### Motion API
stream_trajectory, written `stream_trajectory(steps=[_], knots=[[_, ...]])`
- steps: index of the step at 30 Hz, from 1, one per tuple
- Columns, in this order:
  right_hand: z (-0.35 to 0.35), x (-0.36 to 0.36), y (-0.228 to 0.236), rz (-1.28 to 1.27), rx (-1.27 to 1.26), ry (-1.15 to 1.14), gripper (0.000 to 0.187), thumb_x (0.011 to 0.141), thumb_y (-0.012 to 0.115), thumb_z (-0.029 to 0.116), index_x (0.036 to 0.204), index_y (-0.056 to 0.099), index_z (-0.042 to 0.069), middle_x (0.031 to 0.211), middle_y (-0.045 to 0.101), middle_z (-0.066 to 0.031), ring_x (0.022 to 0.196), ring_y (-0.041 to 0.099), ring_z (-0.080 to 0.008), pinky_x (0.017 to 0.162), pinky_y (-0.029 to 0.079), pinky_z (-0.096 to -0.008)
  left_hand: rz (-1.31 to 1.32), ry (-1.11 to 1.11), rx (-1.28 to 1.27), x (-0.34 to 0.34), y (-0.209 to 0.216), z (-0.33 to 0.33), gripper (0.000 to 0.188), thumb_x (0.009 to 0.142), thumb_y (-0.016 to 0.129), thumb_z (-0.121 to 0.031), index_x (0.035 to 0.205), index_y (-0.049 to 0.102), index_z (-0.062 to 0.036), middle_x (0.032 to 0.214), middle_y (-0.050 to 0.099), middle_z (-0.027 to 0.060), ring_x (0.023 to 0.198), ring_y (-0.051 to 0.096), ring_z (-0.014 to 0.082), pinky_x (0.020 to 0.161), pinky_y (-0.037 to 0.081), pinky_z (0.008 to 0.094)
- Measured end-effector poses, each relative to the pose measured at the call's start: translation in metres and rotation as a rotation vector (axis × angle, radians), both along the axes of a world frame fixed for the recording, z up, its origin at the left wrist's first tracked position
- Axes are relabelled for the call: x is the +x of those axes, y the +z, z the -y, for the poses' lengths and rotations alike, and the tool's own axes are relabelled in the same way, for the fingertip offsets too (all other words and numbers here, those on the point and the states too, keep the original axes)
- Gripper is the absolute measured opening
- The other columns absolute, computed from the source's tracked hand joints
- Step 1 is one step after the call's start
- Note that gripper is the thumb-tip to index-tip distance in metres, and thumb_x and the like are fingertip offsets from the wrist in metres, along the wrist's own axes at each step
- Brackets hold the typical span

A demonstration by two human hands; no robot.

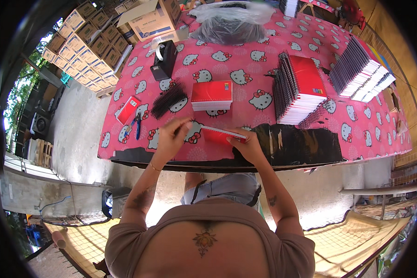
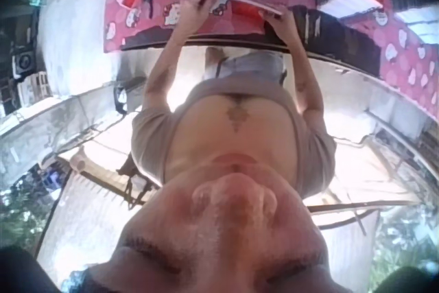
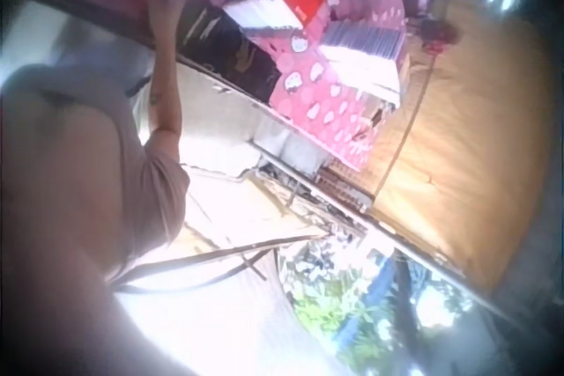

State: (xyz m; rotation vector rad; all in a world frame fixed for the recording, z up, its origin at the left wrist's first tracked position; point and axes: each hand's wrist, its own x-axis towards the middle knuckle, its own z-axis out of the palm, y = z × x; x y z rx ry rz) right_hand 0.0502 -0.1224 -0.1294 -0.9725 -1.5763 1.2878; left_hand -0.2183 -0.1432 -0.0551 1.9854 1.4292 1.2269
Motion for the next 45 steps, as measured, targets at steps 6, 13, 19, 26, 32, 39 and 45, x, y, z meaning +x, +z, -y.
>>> stream_trajectory(steps=[6,13,19,26,32,39,45], knots=[[0.001,-0.004,0.006,-0.035,-0.013,0.007,0.026,0.09,0.07,0.003,0.115,0.07,0.002,0.091,0.067,-0.0005,0.082,0.055,-0.0052,0.073,0.046,-0.0213,-0.081,-0.047,-0.035,0.002,-0.02,0.009,0.017,0.091,0.068,-0.007,0.106,0.072,0.0007,0.085,0.07,0.0117,0.067,0.067,0.0131,0.056,0.048,0.025],[0.0,0.001,-0.003,0.0,-0.017,-0.008,0.024,0.09,0.07,0.003,0.114,0.07,0.001,0.095,0.067,0.0001,0.084,0.057,-0.0062,0.076,0.047,-0.0221,-0.032,-0.025,-0.062,0.006,-0.018,0.004,0.019,0.089,0.069,-0.004,0.108,0.071,-0.0007,0.081,0.067,0.0105,0.066,0.065,0.0161,0.059,0.05,0.0285],[0.001,0.003,0.005,-0.002,0.006,0.021,0.022,0.09,0.07,0.004,0.111,0.07,0.0,0.092,0.066,-0.0005,0.085,0.056,-0.0066,0.077,0.046,-0.023,-0.109,-0.07,0.021,0.002,-0.018,0.002,0.019,0.091,0.069,-0.009,0.109,0.068,-0.002,0.085,0.065,0.012,0.072,0.065,0.0236,0.061,0.05,0.0322],[0.005,0.001,0.009,-0.032,-0.059,0.072,0.025,0.091,0.068,0.0,0.116,0.069,0.0,0.091,0.063,-0.0005,0.082,0.052,-0.0067,0.076,0.044,-0.0212,-0.145,-0.141,-0.015,0.006,-0.021,-0.005,0.013,0.091,0.067,-0.014,0.098,0.066,-0.0028,0.084,0.063,0.0145,0.071,0.063,0.0323,0.061,0.049,0.0416],[0.014,0.003,0.011,-0.028,-0.102,0.052,0.025,0.092,0.068,0.003,0.118,0.07,0.001,0.092,0.065,0.0028,0.086,0.052,-0.0044,0.079,0.046,-0.0194,-0.088,-0.106,0.063,0.014,-0.026,-0.001,0.014,0.089,0.07,-0.014,0.097,0.064,-0.003,0.084,0.063,0.0128,0.072,0.063,0.0307,0.061,0.049,0.0393],[0.015,-0.002,0.016,-0.01,-0.11,0.055,0.026,0.092,0.069,0.005,0.118,0.07,0.002,0.092,0.065,0.0018,0.087,0.054,-0.0054,0.08,0.046,-0.0201,-0.292,-0.256,0.092,0.001,-0.03,-0.009,0.033,0.09,0.07,-0.027,0.115,0.062,-0.0065,0.099,0.06,0.0114,0.082,0.063,0.0287,0.071,0.051,0.0401],[0.024,-0.012,0.012,-0.175,-0.185,-0.076,0.026,0.092,0.07,0.008,0.117,0.068,0.001,0.093,0.064,0.0022,0.084,0.055,-0.0055,0.074,0.048,-0.0215,-0.723,0.002,0.246,0.036,-0.009,0.012,0.069,0.094,0.055,-0.048,0.14,0.044,0.0022,0.143,0.044,0.0232,0.133,0.042,0.0397,0.106,0.032,0.0574]])
